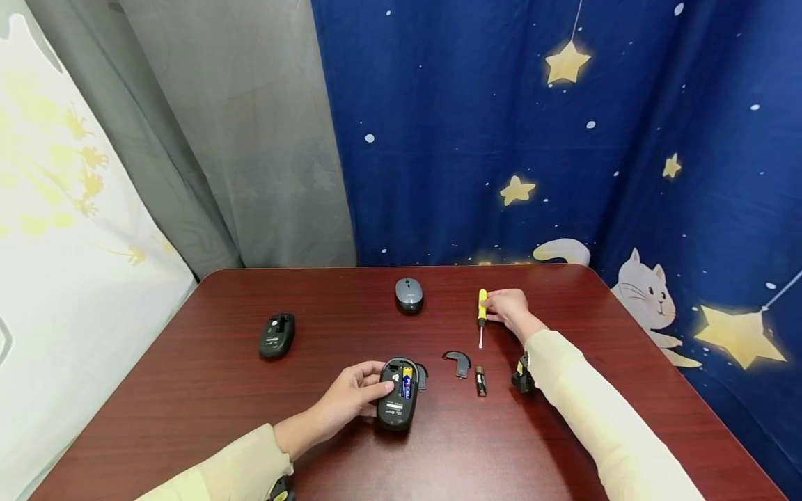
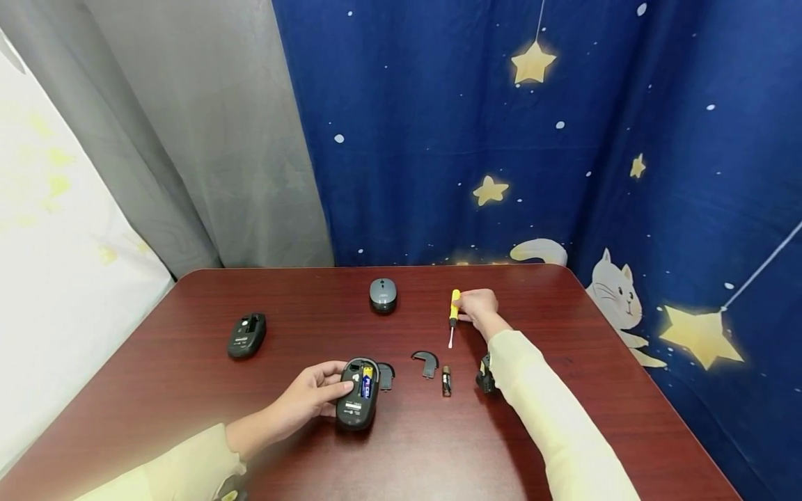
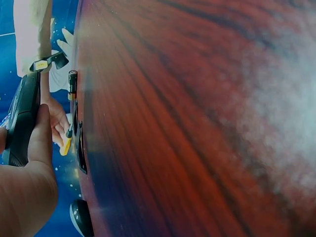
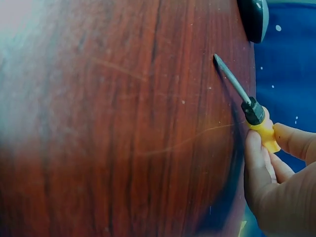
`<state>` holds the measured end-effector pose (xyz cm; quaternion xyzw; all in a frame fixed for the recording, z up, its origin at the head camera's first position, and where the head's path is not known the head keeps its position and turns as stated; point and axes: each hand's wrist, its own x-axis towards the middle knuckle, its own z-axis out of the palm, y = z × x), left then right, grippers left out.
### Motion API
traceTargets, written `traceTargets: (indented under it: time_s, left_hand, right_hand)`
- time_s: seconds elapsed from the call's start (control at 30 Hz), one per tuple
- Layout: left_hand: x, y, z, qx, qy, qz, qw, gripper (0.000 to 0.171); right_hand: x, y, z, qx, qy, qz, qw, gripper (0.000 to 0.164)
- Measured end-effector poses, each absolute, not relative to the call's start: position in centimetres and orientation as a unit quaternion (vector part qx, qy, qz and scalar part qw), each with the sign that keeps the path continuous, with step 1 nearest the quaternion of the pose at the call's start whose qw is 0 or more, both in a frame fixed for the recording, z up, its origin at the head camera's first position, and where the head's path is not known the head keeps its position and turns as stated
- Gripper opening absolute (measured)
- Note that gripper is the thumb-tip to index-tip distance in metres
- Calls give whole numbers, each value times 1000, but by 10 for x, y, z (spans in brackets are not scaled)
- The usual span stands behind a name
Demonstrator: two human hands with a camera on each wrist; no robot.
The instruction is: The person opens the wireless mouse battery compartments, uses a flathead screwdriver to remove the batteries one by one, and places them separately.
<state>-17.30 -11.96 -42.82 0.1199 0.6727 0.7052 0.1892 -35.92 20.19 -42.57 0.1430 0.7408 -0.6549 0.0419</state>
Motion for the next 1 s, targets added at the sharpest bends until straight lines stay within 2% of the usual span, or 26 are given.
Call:
traceTargets:
  time_s: [0.57,1.0]
  left_hand:
    - [-173,-119,-428,119,676,702,188,45]
    - [-173,-119,-428,123,671,706,190,45]
  right_hand:
    - [-360,197,-429,144,832,-536,28,31]
    - [-359,197,-428,148,841,-520,26,26]
